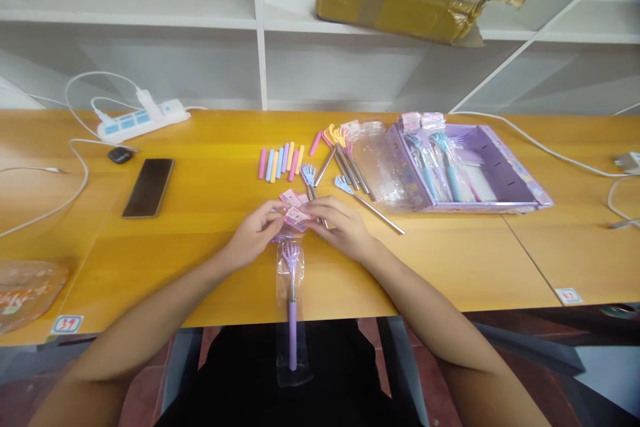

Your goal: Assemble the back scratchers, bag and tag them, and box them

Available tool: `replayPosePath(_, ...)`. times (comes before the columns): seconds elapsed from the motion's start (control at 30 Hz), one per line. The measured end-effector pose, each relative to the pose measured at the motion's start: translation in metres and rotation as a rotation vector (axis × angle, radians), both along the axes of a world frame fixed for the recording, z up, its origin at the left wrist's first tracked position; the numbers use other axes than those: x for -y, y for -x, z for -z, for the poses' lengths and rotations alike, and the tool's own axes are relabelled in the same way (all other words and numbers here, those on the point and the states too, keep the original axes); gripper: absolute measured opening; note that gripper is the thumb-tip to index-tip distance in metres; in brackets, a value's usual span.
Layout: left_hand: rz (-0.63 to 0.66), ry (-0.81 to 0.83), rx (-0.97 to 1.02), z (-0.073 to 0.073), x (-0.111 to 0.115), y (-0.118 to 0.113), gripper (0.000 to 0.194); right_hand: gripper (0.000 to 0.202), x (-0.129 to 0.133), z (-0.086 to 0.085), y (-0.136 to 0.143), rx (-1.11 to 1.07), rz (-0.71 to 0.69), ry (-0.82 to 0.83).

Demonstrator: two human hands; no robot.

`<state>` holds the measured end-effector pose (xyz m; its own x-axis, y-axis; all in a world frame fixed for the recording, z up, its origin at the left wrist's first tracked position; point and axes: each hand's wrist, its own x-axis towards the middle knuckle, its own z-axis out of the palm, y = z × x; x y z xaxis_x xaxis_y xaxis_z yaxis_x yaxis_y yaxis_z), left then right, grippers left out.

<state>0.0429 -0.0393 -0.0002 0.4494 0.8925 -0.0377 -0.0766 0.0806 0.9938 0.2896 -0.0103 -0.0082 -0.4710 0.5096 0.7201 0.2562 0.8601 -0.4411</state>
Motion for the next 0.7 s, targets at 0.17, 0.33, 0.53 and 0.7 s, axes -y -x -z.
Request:
replayPosePath(0.17, 0.003, 0.016, -0.02, 0.001, 0.001, -0.001, 0.036, 0.043, 0.001, -0.003, 0.0, 0.039, -0.062, -0.007)
replayPosePath(0.33, 0.005, -0.003, -0.065, 0.005, -0.001, 0.001, 0.034, 0.03, 0.004, -0.01, 0.0, -0.016, 0.016, 0.184)
replayPosePath(0.53, -0.037, -0.128, -0.217, 0.002, -0.001, 0.001, 0.029, 0.013, 0.001, -0.006, 0.001, -0.004, -0.017, 0.402)
replayPosePath(0.7, 0.0, -0.075, -0.14, 0.003, -0.001, 0.0, 0.031, 0.011, 0.004, -0.007, 0.006, -0.028, -0.041, 0.4)
